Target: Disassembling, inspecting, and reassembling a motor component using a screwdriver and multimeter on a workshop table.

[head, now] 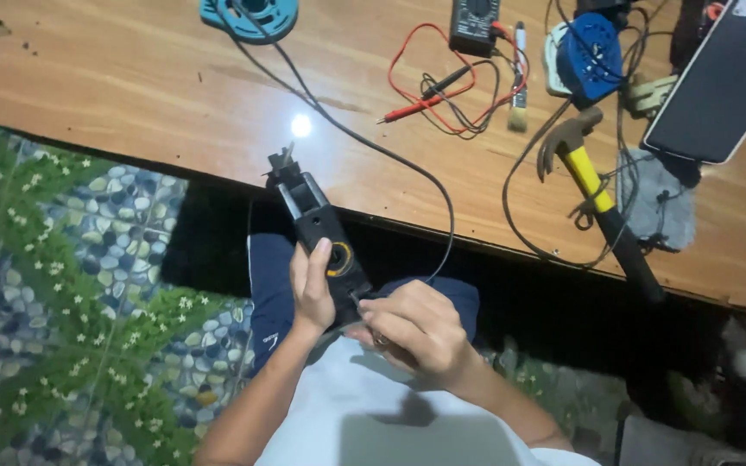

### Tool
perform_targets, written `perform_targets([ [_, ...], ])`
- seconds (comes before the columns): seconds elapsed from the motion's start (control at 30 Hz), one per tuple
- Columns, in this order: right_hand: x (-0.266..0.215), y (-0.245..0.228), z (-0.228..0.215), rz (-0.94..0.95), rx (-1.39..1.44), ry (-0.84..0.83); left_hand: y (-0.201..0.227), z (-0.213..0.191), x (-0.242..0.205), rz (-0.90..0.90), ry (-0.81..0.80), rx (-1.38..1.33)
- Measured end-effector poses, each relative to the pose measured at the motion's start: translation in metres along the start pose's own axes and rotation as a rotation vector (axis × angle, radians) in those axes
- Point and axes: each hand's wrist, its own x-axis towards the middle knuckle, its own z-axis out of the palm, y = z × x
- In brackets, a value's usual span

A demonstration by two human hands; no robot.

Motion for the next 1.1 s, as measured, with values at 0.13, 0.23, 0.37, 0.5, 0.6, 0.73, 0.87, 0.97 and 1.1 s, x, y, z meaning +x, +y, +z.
perform_targets([
  [0.13, -0.011, 0.005, 0.008, 0.023, 0.014, 0.051, -0.001, 0.000, 0.001, 0.010, -0.017, 0.017],
  [0.23, -0.010, 0.002, 0.006, 0.040, -0.016, 0.017, -0.003, -0.002, 0.001, 0.050, -0.014, 0.055],
  [0.37, 0.004, -0.011, -0.007, 0.111, 0.078, -0.116, -0.007, -0.004, 0.002, 0.030, -0.018, 0.037],
  [0.5, 0.012, -0.013, -0.016, 0.130, 0.123, -0.186, -0.004, -0.004, 0.001, 0.043, -0.017, 0.052],
  [0.6, 0.007, -0.008, -0.012, 0.138, 0.088, -0.124, -0.007, -0.006, 0.002, 0.040, -0.001, 0.110],
  [0.73, 0.009, -0.003, -0.004, 0.125, 0.107, -0.060, -0.002, -0.005, 0.001, 0.075, -0.019, 0.112],
  [0.87, 0.011, -0.005, -0.005, 0.119, 0.102, -0.105, -0.001, -0.006, 0.003, 0.027, -0.028, 0.050],
  [0.97, 0.010, -0.003, -0.009, 0.094, 0.131, -0.180, -0.008, -0.007, 0.004, 0.020, -0.027, -0.005],
  [1.1, 0.015, -0.008, -0.016, 0.145, 0.221, -0.352, -0.011, -0.010, 0.005, 0.017, -0.018, 0.028],
])
